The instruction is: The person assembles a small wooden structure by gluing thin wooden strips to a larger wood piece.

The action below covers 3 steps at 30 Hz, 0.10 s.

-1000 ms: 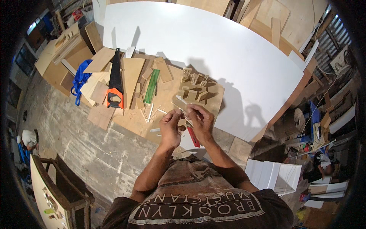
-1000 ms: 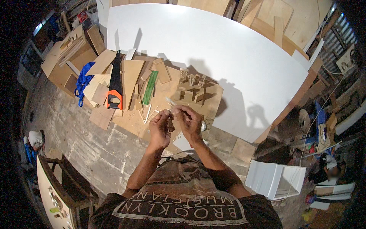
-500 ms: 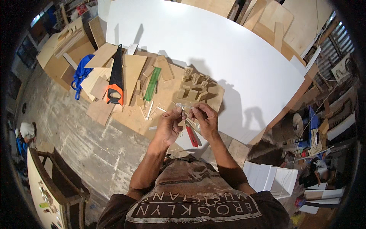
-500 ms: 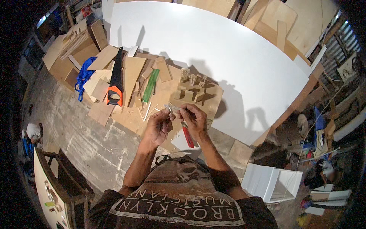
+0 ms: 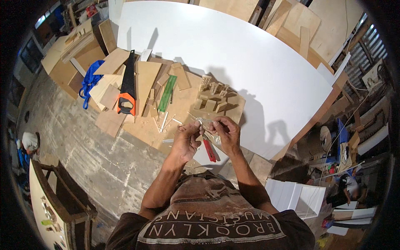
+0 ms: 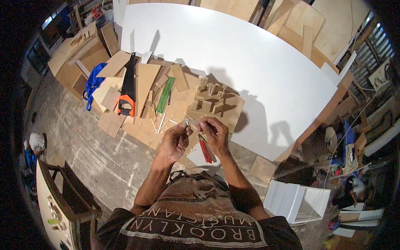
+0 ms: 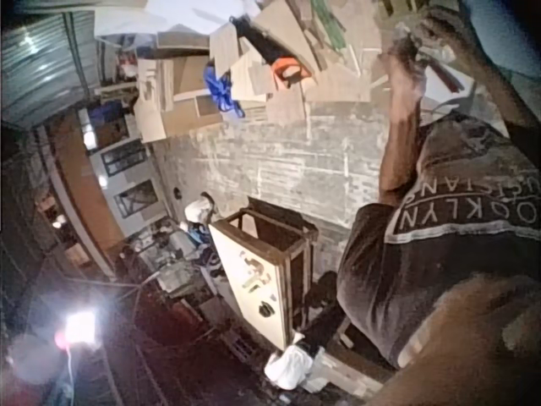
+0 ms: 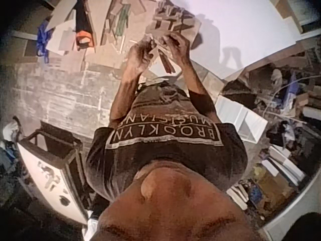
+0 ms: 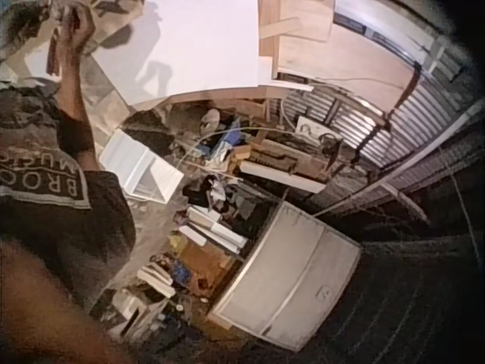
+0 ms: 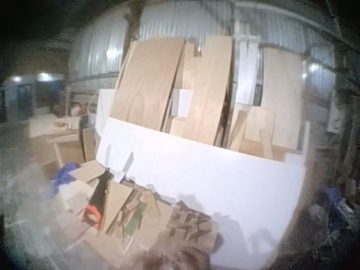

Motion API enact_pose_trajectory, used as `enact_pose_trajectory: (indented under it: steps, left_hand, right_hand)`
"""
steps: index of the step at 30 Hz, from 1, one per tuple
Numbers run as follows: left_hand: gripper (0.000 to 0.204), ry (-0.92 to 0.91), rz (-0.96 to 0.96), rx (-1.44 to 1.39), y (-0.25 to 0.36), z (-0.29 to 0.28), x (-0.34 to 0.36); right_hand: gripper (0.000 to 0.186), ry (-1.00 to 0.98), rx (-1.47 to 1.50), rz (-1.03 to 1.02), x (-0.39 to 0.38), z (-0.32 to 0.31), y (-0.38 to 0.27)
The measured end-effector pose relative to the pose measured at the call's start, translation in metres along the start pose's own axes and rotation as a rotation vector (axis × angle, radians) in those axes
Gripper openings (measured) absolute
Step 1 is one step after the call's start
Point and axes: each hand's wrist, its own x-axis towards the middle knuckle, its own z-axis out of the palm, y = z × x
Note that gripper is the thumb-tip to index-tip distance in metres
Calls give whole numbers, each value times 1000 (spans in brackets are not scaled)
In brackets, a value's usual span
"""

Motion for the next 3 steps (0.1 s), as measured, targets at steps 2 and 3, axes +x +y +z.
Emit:
enact_pose_trajectory:
  steps: [2,3]
  left_hand:
    - [12,36,15,-3,-1,0,0]
    - [13,20,26,-6,0,2,-2]
  right_hand:
    - [15,21,-8,12,-1,-2,0]
    - [16,26,-7,24,-2,-5,-1]
